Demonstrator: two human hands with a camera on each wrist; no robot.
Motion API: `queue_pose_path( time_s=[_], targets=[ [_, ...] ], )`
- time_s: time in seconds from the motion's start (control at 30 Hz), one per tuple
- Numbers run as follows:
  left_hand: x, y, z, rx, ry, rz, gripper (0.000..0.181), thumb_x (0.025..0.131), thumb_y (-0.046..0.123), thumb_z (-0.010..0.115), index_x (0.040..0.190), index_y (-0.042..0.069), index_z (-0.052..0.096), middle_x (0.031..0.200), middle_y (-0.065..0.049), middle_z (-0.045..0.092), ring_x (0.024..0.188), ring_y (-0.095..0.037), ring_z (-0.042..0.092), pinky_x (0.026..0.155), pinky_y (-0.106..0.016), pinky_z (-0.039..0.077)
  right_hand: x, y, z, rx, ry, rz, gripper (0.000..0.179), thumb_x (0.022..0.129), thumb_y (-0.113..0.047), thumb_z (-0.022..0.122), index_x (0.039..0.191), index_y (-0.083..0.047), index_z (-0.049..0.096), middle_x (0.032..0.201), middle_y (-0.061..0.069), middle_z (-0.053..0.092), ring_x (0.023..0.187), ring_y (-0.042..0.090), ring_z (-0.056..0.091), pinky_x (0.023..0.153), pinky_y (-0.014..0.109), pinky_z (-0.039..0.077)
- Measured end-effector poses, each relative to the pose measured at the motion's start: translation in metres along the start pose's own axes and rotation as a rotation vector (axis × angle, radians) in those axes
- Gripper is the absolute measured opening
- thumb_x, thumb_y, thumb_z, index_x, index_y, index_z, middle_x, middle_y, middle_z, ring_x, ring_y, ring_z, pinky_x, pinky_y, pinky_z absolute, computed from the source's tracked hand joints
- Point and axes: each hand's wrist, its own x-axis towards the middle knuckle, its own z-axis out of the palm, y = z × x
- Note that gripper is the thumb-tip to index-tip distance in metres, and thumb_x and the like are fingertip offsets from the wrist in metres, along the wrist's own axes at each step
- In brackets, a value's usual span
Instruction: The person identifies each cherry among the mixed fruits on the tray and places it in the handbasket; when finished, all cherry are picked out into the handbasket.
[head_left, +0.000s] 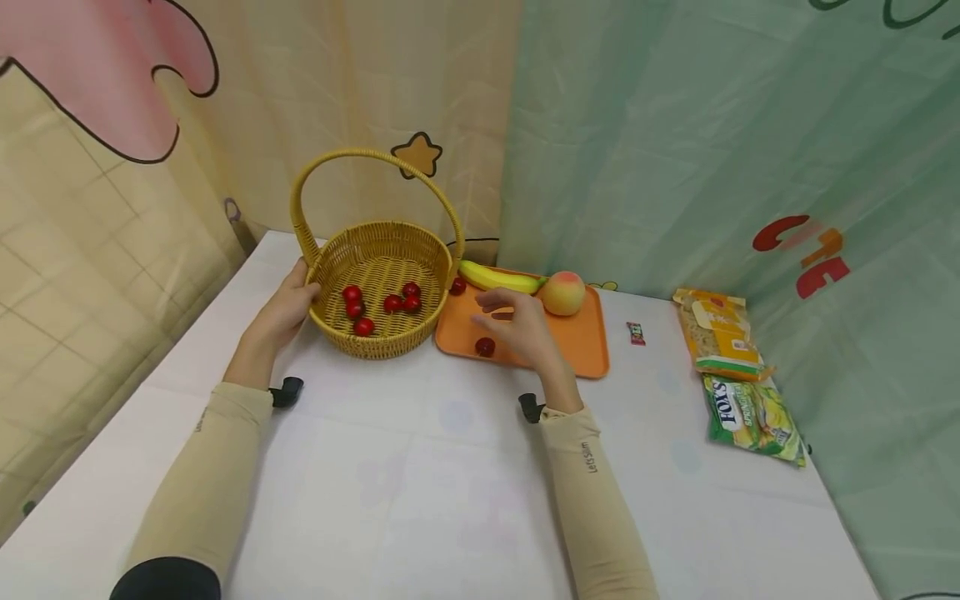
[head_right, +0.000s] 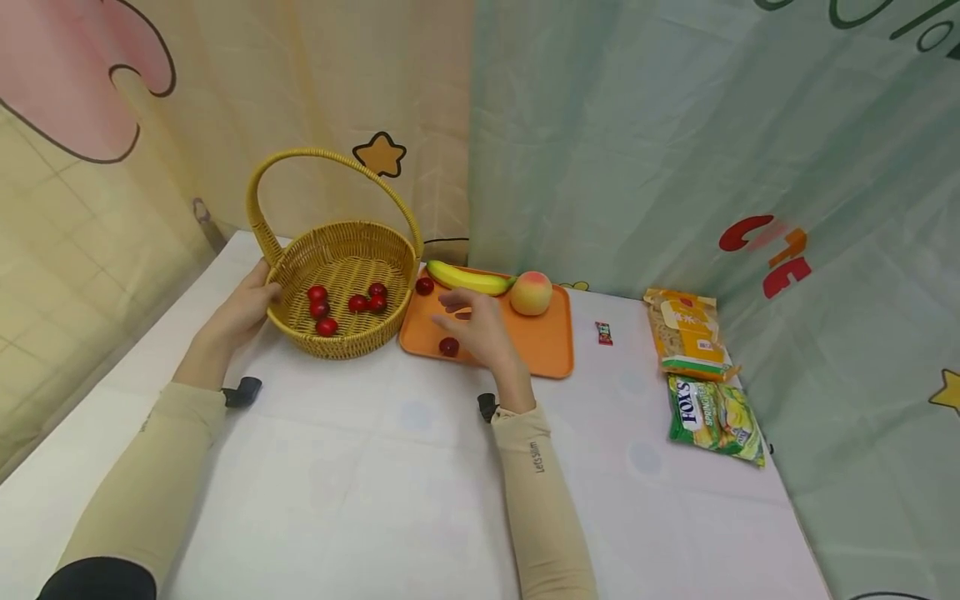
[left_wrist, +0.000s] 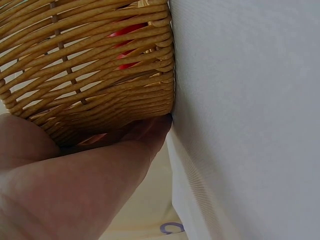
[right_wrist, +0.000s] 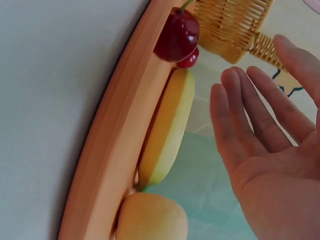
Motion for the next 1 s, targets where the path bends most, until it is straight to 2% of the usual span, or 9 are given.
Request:
queue_pose_path(
  time_s=[0.2, 0.47, 1.0],
  targets=[
    [0.000, 0.001, 0.001, 0.008, -0.002, -0.004, 0.076, 0.103, -0.005, 0.023, 0.170, 0.017, -0.004, 0.178, -0.007, -0.008, 0.163, -0.024, -0.006, 0.132, -0.047, -0.004, -0.004, 0.011, -0.008, -0.055, -0.108, 0.099, 0.041, 0.095, -0.022, 0.080, 0.129, -0.001, 0.072, 0.127, 0.016, 0.073, 0.115, 0.026, 0.068, 0.102, 0.044, 0.057],
    [0.000, 0.002, 0.000, -0.002, 0.002, -0.009, 0.077, 0.103, -0.006, 0.024, 0.171, 0.017, -0.004, 0.178, -0.007, -0.007, 0.163, -0.023, -0.004, 0.132, -0.045, -0.004, -0.003, 0.012, -0.011, -0.128, -0.224, 0.100, 0.038, 0.091, -0.017, 0.083, 0.124, -0.001, 0.074, 0.115, 0.012, 0.077, 0.106, 0.025, 0.072, 0.097, 0.041, 0.058],
    [-0.002, 0.002, 0.000, 0.013, 0.001, -0.003, 0.075, 0.104, -0.004, 0.024, 0.170, 0.016, -0.005, 0.178, -0.008, -0.007, 0.163, -0.025, -0.005, 0.132, -0.047, -0.004, -0.003, 0.012, -0.003, -0.201, -0.262, 0.100, 0.029, 0.090, -0.017, 0.084, 0.116, -0.007, 0.079, 0.110, 0.006, 0.078, 0.105, 0.022, 0.071, 0.096, 0.039, 0.058]
  ],
)
